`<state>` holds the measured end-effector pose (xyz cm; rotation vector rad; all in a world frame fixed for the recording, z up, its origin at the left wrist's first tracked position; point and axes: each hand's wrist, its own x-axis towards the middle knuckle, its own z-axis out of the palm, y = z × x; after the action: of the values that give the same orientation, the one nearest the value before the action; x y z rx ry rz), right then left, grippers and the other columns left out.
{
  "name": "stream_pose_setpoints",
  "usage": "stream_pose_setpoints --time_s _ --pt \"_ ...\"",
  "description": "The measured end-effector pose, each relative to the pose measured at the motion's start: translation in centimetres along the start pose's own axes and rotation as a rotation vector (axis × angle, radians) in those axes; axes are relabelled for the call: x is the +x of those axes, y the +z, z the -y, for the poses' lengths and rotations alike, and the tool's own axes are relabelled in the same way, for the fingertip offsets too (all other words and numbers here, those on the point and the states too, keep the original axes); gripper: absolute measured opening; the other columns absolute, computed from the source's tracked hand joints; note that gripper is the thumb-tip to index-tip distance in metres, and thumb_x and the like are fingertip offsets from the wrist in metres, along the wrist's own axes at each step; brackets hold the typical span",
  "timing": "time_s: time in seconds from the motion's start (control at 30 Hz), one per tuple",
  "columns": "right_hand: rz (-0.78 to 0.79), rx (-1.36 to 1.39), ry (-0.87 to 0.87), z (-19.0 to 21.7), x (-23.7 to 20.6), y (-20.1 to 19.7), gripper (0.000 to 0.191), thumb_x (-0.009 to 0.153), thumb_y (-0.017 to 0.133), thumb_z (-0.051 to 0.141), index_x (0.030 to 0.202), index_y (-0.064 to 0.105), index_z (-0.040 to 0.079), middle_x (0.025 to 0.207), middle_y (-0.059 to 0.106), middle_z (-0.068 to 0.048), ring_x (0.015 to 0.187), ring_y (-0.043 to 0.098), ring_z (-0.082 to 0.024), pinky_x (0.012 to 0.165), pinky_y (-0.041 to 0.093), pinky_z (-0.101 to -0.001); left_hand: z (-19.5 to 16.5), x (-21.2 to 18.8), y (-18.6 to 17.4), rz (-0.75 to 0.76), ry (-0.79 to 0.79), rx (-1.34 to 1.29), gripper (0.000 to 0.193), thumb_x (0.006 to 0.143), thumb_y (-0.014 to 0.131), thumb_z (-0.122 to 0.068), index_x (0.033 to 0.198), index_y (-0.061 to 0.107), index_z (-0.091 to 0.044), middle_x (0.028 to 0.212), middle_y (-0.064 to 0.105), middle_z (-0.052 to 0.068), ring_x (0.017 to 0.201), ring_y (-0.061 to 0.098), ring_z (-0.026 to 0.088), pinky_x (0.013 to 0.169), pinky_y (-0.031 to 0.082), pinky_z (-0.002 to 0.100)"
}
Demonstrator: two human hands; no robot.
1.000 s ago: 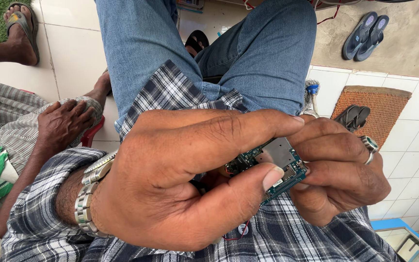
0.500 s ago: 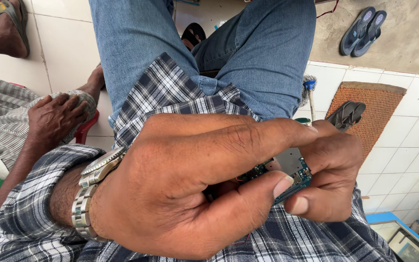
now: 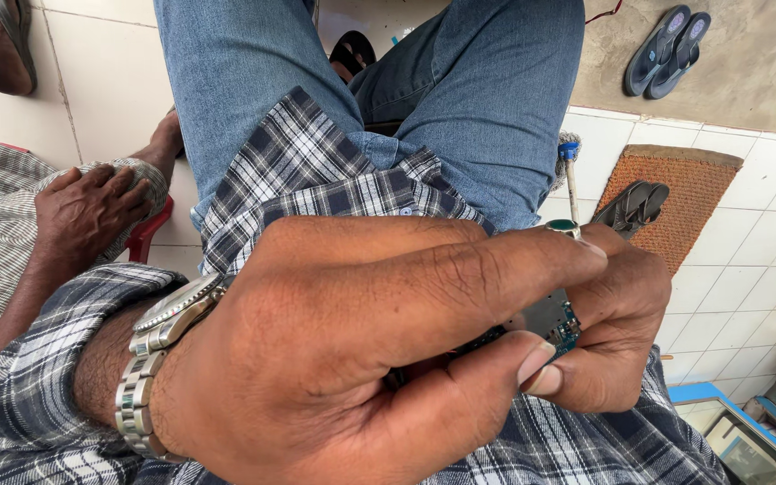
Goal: The person sits on the floor holding a small circuit board and solders points on it with a soldering iron. They periodically wipe the board with a cloth or tissue, reach up to the workbench above them for items, and continue soldering the board on their lap.
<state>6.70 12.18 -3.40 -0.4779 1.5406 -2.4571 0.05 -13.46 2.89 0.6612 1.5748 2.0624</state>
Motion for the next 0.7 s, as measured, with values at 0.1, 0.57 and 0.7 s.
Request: stream_pose_setpoints --time_s 0.1,0.57,0.7 --pt "0.007 -0.003 -0.003 0.00 -0.05 0.06 0.018 0.081 0.080 0.007 0.084 0.069 -0.007 0.084 0.075 -0.019 0.070 0.075 -0.017 0.061 0.058 -0.0295 -0.16 0.04 -0.09 0.005 -0.001 0.014 0.036 0.105 0.068 0.000 0.139 0.058 0.007 0.097 0.074 0.009 0.076 0.076 0.008 0.065 0.061 0.022" --pt "0.002 0.004 0.002 0.20 0.06 0.24 0.017 0.082 0.079 0.006 0.084 0.069 -0.008 0.085 0.074 -0.020 0.072 0.075 -0.017 0.062 0.060 -0.0290 0.07 -0.07 0.24 -0.023 0.000 0.008 0.036 0.105 0.068 -0.001 0.139 0.059 0.006 0.095 0.074 0.008 0.073 0.075 0.006 0.062 0.061 0.020" --pt "-0.001 -0.017 0.014 0.40 0.01 0.26 0.016 0.082 0.079 0.006 0.084 0.069 -0.006 0.086 0.075 -0.020 0.073 0.076 -0.017 0.059 0.059 -0.0271 0.07 0.06 0.56 -0.045 -0.002 -0.009 0.035 0.104 0.068 -0.001 0.138 0.060 0.006 0.096 0.075 0.009 0.074 0.075 0.006 0.062 0.061 0.020"
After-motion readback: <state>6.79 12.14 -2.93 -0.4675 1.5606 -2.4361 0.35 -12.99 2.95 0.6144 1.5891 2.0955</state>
